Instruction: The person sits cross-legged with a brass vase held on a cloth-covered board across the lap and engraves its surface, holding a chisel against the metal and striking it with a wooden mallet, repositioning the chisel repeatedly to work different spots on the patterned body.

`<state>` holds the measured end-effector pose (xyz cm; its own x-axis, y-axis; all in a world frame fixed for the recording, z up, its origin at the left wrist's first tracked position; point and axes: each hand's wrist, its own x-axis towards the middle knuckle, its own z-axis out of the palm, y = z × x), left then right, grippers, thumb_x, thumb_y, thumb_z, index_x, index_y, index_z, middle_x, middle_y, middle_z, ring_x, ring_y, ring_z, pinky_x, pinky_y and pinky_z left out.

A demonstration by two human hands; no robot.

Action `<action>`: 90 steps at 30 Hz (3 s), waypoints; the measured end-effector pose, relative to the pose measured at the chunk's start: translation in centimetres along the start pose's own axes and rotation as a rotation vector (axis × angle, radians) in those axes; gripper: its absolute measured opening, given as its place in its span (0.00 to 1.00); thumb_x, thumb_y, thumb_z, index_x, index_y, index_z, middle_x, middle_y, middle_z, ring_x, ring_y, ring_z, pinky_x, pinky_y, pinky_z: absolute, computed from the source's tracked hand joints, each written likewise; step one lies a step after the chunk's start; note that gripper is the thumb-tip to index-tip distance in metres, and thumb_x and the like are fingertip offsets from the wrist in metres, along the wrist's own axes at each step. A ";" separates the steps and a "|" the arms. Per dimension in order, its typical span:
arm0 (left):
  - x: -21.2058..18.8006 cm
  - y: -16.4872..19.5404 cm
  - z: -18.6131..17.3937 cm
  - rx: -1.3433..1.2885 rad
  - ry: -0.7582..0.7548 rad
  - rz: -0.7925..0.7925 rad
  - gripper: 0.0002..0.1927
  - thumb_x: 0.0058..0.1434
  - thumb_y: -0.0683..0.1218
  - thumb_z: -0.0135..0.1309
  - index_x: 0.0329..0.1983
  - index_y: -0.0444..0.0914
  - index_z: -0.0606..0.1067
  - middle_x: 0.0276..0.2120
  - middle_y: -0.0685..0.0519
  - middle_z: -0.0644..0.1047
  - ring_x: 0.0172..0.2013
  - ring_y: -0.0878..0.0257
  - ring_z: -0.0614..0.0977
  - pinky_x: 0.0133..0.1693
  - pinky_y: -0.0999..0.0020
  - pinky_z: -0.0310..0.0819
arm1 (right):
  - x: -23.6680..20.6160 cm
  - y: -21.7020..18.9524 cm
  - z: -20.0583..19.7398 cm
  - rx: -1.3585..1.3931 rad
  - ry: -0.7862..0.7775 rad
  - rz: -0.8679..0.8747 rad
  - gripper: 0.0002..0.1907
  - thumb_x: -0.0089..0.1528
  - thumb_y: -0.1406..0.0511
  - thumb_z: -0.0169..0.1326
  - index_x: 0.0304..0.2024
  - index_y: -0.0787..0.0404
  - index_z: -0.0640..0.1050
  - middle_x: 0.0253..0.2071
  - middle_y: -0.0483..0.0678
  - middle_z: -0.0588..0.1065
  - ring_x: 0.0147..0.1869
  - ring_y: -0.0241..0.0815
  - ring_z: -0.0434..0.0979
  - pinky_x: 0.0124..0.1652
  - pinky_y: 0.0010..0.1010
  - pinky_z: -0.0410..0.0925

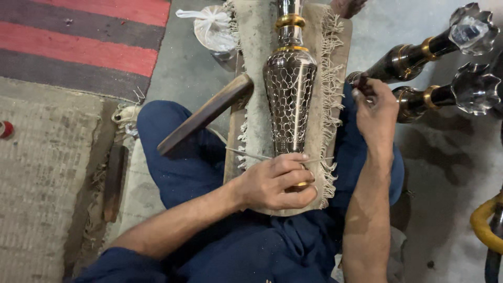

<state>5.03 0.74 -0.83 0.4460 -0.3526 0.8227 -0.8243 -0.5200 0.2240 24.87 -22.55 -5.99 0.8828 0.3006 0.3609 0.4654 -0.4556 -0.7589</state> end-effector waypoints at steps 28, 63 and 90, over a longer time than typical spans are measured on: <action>1.9 0.0 -3.3 0.021 -0.147 -0.118 0.10 0.59 0.43 0.59 0.44 0.38 0.79 0.39 0.50 0.79 0.48 0.50 0.80 0.64 0.48 0.69 | 4.5 -14.4 0.2 0.345 -0.758 -0.222 0.21 0.67 0.76 0.58 0.63 0.64 0.74 0.51 0.53 0.79 0.53 0.46 0.83 0.54 0.37 0.81; -1.4 -0.1 -7.9 -0.155 0.363 -1.275 0.30 0.66 0.33 0.55 0.68 0.38 0.58 0.49 0.40 0.74 0.45 0.45 0.76 0.50 0.59 0.75 | 7.0 -12.3 2.0 0.199 -0.793 -0.470 0.22 0.63 0.67 0.67 0.59 0.60 0.77 0.43 0.50 0.83 0.46 0.39 0.86 0.45 0.28 0.80; -2.5 -3.1 -10.4 0.637 -0.292 -0.886 0.39 0.60 0.34 0.61 0.74 0.43 0.64 0.45 0.44 0.72 0.51 0.47 0.76 0.57 0.50 0.73 | 7.9 -10.9 2.9 0.217 -0.880 -0.591 0.20 0.63 0.67 0.63 0.58 0.59 0.78 0.44 0.50 0.83 0.45 0.41 0.87 0.45 0.33 0.81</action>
<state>2.79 11.32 1.83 0.9183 0.2126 0.3340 0.1138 -0.9497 0.2916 26.55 -12.81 3.55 0.1265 0.9596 0.2512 0.7047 0.0913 -0.7037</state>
